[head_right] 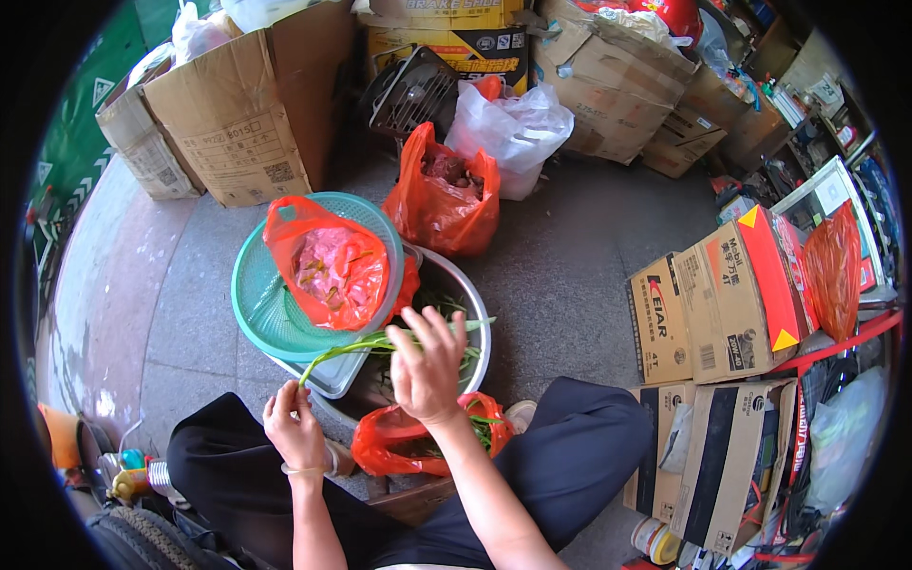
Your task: The person sits on the ground and sorts green leafy vegetables from a red plastic bag into a metal bowl. They handle the vegetables by hand, separating and placing them into the bowl.
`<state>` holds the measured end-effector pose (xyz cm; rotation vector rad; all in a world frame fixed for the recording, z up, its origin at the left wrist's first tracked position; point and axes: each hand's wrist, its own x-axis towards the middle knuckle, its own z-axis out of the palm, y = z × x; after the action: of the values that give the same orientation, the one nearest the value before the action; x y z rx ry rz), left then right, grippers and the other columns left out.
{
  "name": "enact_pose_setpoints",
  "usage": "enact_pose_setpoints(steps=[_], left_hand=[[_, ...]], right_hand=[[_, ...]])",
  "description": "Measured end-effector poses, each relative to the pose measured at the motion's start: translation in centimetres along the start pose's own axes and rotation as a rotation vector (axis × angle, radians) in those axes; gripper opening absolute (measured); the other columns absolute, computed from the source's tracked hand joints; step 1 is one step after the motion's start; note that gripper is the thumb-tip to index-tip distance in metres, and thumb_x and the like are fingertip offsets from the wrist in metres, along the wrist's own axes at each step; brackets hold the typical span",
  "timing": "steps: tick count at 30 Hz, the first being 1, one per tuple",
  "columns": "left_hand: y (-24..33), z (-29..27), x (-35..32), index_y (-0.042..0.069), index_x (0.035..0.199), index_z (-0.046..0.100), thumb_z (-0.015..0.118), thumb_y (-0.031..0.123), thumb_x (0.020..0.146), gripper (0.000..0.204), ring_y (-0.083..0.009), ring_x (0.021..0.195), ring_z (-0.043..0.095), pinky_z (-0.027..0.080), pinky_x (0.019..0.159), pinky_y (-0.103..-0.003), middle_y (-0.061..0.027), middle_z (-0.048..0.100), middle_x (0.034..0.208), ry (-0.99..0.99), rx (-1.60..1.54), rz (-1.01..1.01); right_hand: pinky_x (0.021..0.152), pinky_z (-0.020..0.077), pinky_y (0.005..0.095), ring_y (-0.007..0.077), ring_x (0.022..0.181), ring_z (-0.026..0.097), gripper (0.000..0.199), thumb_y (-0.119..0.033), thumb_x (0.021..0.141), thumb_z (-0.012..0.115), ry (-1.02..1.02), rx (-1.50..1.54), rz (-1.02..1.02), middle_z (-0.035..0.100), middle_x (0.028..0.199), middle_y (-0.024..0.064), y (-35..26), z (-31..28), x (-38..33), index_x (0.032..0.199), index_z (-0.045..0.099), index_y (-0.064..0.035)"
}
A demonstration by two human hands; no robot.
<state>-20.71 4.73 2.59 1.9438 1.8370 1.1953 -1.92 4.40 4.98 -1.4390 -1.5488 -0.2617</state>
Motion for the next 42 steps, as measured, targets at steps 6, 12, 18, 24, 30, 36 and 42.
enact_pose_setpoints(steps=[6, 12, 18, 24, 30, 36, 42], left_hand=[[1.1, -0.1, 0.1, -0.006, 0.082, 0.057, 0.052, -0.001, 0.08, 0.007, -0.0101, 0.057, 0.056, 0.045, 0.051, -0.021, -0.0069, 0.059, 0.068, -0.185, -0.471, -0.394], [0.4, 0.1, -0.1, -0.009, 0.083, 0.056, 0.053, 0.0, 0.08, 0.01, -0.0125, 0.056, 0.057, 0.046, 0.051, -0.021, -0.0078, 0.057, 0.065, -0.32, -0.785, -0.615], [0.9, 0.6, -0.2, -0.008, 0.078, 0.057, 0.055, 0.001, 0.078, 0.009, -0.0135, 0.054, 0.057, 0.045, 0.049, -0.021, -0.0102, 0.058, 0.063, -0.355, -0.779, -0.664], [0.9, -0.2, 0.0, -0.007, 0.075, 0.056, 0.054, 0.002, 0.079, 0.01, -0.0113, 0.055, 0.057, 0.045, 0.051, -0.02, -0.0078, 0.058, 0.061, -0.323, -0.601, -0.583], [-0.3, 0.9, -1.1, -0.006, 0.079, 0.057, 0.054, 0.003, 0.079, 0.01, -0.011, 0.055, 0.057, 0.045, 0.054, -0.023, -0.0089, 0.06, 0.063, -0.345, -0.168, -0.271], [0.0, 0.6, -1.0, -0.008, 0.08, 0.056, 0.051, 0.001, 0.08, 0.011, -0.0143, 0.056, 0.058, 0.048, 0.055, -0.025, -0.0115, 0.06, 0.065, -0.532, -0.724, -0.648], [-0.3, 1.0, -0.7, -0.008, 0.084, 0.056, 0.051, 0.004, 0.08, 0.013, -0.017, 0.061, 0.059, 0.049, 0.06, -0.026, -0.0119, 0.06, 0.069, -0.617, -1.015, -0.761]], right_hand=[[0.096, 0.0271, 0.0467, 0.0212, 0.099, 0.047, 0.016, -0.011, 0.076, 0.055, -0.37, -0.09, -0.078, 0.055, 0.092, 0.0036, 0.8, 2.2, -1.3, 0.09, 0.059, -0.0085], [0.086, 0.0346, 0.0386, 0.0189, 0.085, 0.048, 0.017, -0.007, 0.071, 0.054, -0.347, -0.152, -0.056, 0.053, 0.083, 0.0023, 1.5, 2.6, -1.9, 0.087, 0.058, -0.0078], [0.073, 0.0378, 0.0332, 0.0208, 0.079, 0.05, 0.007, -0.008, 0.076, 0.056, -0.17, 0.015, 0.283, 0.057, 0.078, 0.0039, 2.3, 4.6, -3.7, 0.082, 0.059, -0.0074], [0.083, 0.0373, 0.0353, 0.0262, 0.092, 0.051, 0.015, -0.01, 0.082, 0.051, -0.089, 0.026, 0.408, 0.059, 0.09, 0.0087, 4.5, 5.4, -3.9, 0.093, 0.06, -0.0047], [0.096, 0.0282, 0.0426, 0.0268, 0.115, 0.038, 0.029, -0.01, 0.081, 0.05, -0.322, -0.032, -0.105, 0.049, 0.119, 0.0081, -0.6, 3.0, -1.7, 0.109, 0.055, -0.0099], [0.098, 0.0262, 0.0436, 0.0241, 0.111, 0.041, 0.027, -0.013, 0.077, 0.048, -0.553, 0.044, -0.17, 0.051, 0.109, 0.0064, -1.3, 4.5, -6.0, 0.103, 0.056, -0.0117], [0.092, 0.0302, 0.0406, 0.0219, 0.095, 0.044, 0.017, -0.014, 0.076, 0.048, -0.507, 0.094, -0.118, 0.05, 0.093, 0.0038, -0.6, 4.2, -5.6, 0.092, 0.054, -0.0116]])
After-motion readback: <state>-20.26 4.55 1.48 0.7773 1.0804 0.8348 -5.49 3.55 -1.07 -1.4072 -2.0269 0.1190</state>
